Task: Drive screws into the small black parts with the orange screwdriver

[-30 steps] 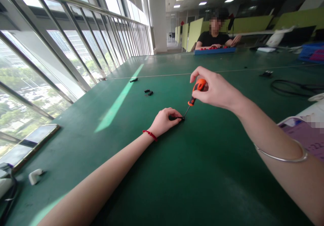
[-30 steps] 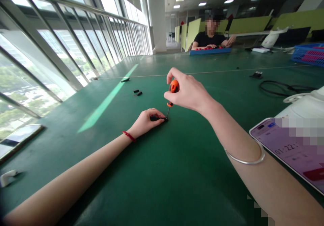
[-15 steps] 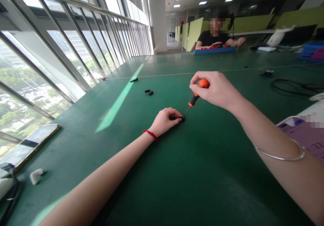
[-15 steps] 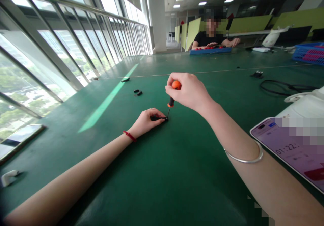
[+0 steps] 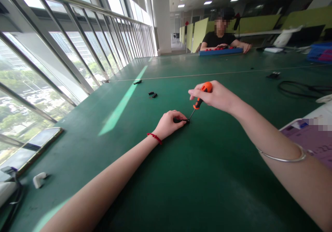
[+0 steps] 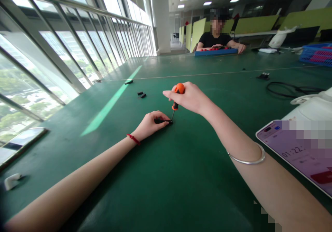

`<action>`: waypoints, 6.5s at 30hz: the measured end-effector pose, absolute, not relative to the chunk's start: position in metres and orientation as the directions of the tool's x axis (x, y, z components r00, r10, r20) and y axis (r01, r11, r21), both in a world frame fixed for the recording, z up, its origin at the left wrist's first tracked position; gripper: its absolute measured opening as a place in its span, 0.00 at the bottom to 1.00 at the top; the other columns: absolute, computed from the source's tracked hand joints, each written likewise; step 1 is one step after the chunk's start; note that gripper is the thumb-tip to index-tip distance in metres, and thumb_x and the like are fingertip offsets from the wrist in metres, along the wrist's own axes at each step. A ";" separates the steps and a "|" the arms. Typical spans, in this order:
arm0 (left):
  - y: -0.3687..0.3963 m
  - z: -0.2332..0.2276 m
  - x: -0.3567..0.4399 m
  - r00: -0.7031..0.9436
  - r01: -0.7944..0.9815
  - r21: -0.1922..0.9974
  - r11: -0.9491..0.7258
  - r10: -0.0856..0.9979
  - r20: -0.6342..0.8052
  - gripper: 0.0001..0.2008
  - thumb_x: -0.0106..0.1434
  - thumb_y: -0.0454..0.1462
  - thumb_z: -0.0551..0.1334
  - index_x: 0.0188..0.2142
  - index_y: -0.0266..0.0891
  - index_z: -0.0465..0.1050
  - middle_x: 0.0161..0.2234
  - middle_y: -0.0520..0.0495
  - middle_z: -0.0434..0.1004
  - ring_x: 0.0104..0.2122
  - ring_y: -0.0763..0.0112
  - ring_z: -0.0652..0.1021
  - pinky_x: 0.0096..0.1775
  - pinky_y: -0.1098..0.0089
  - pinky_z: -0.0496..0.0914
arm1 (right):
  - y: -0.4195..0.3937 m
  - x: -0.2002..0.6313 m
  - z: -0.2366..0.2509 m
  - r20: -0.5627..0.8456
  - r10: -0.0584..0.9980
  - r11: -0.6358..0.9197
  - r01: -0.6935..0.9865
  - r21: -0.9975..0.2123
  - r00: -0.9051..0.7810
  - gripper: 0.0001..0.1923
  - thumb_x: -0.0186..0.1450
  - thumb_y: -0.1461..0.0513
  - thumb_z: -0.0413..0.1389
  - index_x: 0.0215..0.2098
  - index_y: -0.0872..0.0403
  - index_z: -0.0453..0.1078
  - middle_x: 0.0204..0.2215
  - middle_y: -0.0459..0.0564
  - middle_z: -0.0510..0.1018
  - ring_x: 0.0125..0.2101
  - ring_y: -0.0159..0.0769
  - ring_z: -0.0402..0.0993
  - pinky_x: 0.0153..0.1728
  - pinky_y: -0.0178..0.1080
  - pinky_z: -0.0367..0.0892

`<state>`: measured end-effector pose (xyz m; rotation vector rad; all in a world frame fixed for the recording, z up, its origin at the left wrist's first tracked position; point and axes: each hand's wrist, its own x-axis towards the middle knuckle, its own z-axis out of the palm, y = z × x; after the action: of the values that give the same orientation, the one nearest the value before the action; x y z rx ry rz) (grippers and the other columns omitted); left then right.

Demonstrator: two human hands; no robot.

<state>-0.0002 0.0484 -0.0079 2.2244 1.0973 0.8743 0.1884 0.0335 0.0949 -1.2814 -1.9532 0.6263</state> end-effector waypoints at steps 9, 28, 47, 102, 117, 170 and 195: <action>0.049 -0.007 -0.001 0.443 0.495 0.704 -0.509 0.845 0.299 0.07 0.56 0.37 0.63 0.33 0.38 0.78 0.34 0.48 0.79 0.34 0.70 0.76 0.39 0.70 0.70 | 0.019 0.196 0.061 0.604 0.796 0.475 0.666 -0.575 -0.046 0.08 0.60 0.57 0.54 0.30 0.54 0.71 0.29 0.48 0.75 0.29 0.34 0.69 0.29 0.35 0.60; 0.050 -0.009 0.000 0.420 0.434 0.775 -0.460 0.864 0.278 0.07 0.55 0.37 0.64 0.33 0.36 0.77 0.33 0.47 0.79 0.33 0.70 0.76 0.38 0.70 0.70 | 0.023 0.182 -0.014 0.372 0.882 0.425 0.827 -0.368 -0.289 0.08 0.60 0.62 0.55 0.39 0.50 0.71 0.34 0.49 0.71 0.35 0.38 0.69 0.32 0.36 0.62; 0.040 -0.004 0.001 0.458 0.554 0.515 -0.654 0.756 0.468 0.05 0.58 0.37 0.62 0.33 0.40 0.77 0.36 0.48 0.77 0.38 0.66 0.72 0.45 0.65 0.66 | 0.017 0.187 -0.009 0.461 0.830 0.486 0.813 -0.322 -0.314 0.07 0.62 0.59 0.54 0.37 0.51 0.71 0.33 0.49 0.71 0.31 0.35 0.68 0.35 0.38 0.61; -0.020 0.041 -0.269 -0.644 0.722 0.484 0.495 0.736 0.208 0.19 0.49 0.46 0.63 0.37 0.39 0.79 0.21 0.53 0.75 0.32 0.64 0.74 0.31 0.73 0.62 | 0.022 0.204 -0.013 0.352 0.900 0.416 0.746 -0.520 -0.257 0.06 0.59 0.60 0.52 0.34 0.51 0.70 0.34 0.47 0.72 0.30 0.34 0.70 0.35 0.38 0.65; -0.013 0.032 -0.286 -0.627 0.690 0.536 0.486 0.771 0.108 0.20 0.48 0.47 0.65 0.40 0.40 0.79 0.30 0.51 0.78 0.37 0.65 0.74 0.35 0.72 0.64 | 0.022 0.204 -0.013 0.343 0.902 0.411 0.765 -0.496 -0.263 0.07 0.59 0.60 0.52 0.35 0.50 0.70 0.34 0.47 0.72 0.31 0.35 0.70 0.35 0.38 0.64; -0.009 0.041 -0.235 -0.466 0.809 0.491 0.323 0.862 0.202 0.18 0.50 0.44 0.64 0.38 0.35 0.76 0.34 0.44 0.80 0.38 0.61 0.77 0.40 0.68 0.68 | 0.009 0.202 -0.010 0.514 0.829 0.505 0.687 -0.522 -0.219 0.09 0.62 0.58 0.52 0.37 0.51 0.71 0.37 0.49 0.78 0.35 0.37 0.74 0.36 0.39 0.68; 0.053 -0.008 0.008 0.448 0.629 0.479 -0.612 0.790 0.419 0.02 0.57 0.32 0.61 0.31 0.39 0.72 0.34 0.47 0.74 0.33 0.68 0.76 0.35 0.68 0.71 | -0.040 0.201 0.001 0.752 0.650 0.639 0.615 -0.461 -0.111 0.05 0.59 0.66 0.54 0.32 0.50 0.64 0.27 0.45 0.76 0.24 0.29 0.72 0.27 0.33 0.68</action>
<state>0.0076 0.0532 -0.0077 2.4473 1.2266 0.9105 0.2013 -0.0397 0.0014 -1.0197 -1.7910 0.0402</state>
